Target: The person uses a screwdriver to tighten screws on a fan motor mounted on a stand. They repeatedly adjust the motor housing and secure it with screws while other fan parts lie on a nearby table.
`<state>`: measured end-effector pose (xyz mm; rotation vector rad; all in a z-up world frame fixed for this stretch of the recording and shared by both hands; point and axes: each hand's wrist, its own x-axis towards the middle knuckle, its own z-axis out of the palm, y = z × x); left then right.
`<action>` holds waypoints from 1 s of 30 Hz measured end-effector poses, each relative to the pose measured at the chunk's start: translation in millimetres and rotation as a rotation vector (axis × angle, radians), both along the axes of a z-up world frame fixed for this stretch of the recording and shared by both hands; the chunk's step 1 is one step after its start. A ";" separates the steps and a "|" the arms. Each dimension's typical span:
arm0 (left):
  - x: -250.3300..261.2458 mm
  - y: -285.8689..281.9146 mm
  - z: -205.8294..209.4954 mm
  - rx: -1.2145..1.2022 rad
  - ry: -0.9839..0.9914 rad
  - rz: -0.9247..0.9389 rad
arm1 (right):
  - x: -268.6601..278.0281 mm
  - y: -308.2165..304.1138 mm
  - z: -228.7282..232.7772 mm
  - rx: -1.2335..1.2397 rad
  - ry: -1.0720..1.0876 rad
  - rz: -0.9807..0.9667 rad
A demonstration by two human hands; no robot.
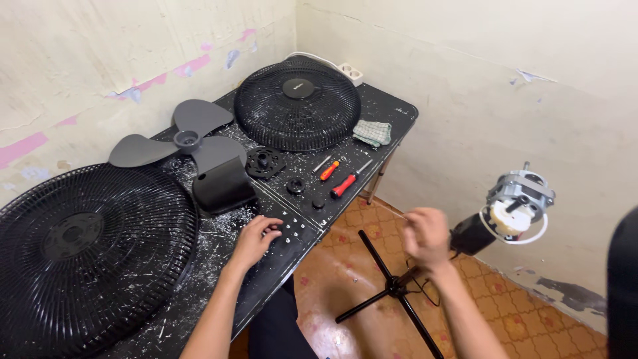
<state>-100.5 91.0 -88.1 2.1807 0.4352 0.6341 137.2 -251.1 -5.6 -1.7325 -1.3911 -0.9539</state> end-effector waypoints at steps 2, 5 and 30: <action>0.0 1.1 -2.0 0.055 0.003 -0.003 | -15.4 28.6 -12.0 -0.128 0.072 0.022; -2.1 0.1 -3.2 0.142 -0.015 -0.003 | -33.3 68.0 -27.9 -0.227 0.145 0.142; 3.5 16.5 -25.5 -0.335 -0.114 0.103 | -77.4 102.9 -36.5 -0.065 0.544 0.302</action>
